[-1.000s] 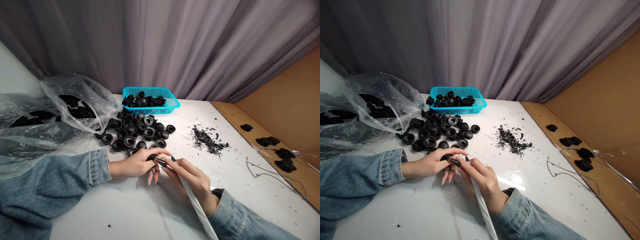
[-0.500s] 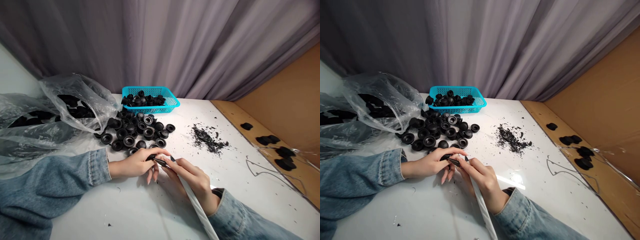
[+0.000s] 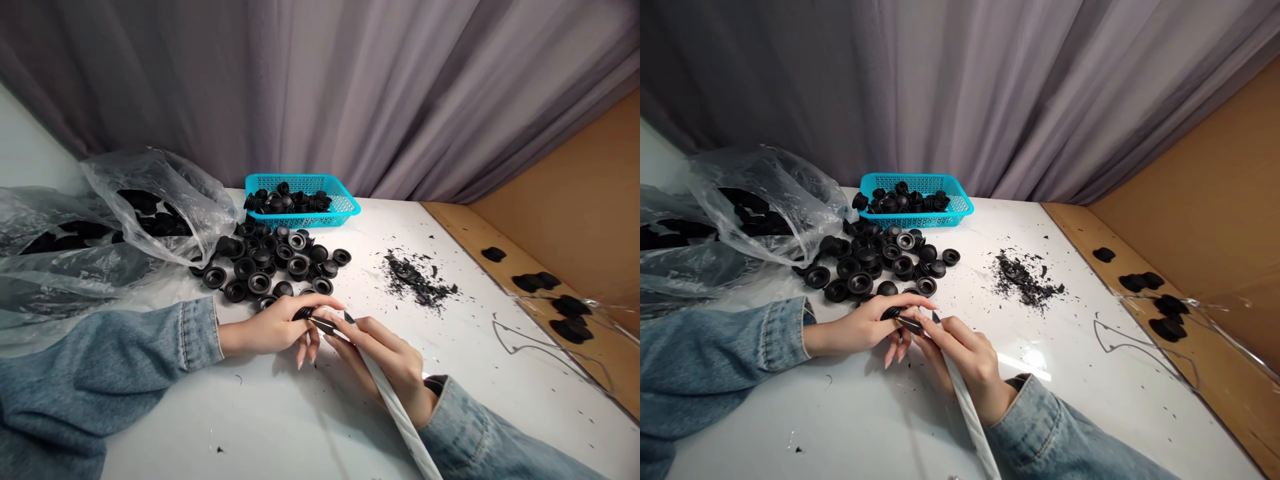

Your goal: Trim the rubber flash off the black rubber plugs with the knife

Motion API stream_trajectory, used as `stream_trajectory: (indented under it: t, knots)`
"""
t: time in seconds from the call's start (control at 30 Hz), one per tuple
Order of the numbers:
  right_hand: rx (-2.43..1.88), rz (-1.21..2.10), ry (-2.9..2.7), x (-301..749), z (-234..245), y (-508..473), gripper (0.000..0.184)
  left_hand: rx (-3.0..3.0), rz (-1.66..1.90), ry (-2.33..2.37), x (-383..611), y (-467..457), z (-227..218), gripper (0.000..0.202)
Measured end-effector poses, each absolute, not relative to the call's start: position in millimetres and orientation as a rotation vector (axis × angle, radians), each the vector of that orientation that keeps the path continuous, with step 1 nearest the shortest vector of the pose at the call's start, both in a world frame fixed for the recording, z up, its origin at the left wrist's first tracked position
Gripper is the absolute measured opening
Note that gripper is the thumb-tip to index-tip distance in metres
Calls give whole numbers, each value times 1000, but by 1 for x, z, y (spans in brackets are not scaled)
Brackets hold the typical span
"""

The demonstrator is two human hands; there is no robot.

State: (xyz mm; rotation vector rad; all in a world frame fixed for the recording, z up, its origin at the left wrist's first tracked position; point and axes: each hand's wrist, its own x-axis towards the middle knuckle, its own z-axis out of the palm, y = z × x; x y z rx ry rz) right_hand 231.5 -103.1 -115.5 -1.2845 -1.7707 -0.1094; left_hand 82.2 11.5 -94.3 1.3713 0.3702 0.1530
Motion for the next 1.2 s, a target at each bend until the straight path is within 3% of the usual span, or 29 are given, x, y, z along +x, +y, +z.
stream_trajectory:
  t: [0.6, 0.83, 1.03, 1.2]
  knots:
    - [-1220, -124, -1783, 233, -124, -101, 39, 1416, 85, 380, 81, 11, -92, 32]
    - [-1246, -94, -1629, 233, -112, -99, 32, 1457, 112, 392, 80, 10, -85, 32]
    - [-1536, -209, -1518, 258, -118, -80, 21, 1526, 185, 488, 78, 10, -79, 56]
    - [-1746, -187, -1686, 274, -133, -72, 35, 1766, 263, 437, 75, 10, -80, 63]
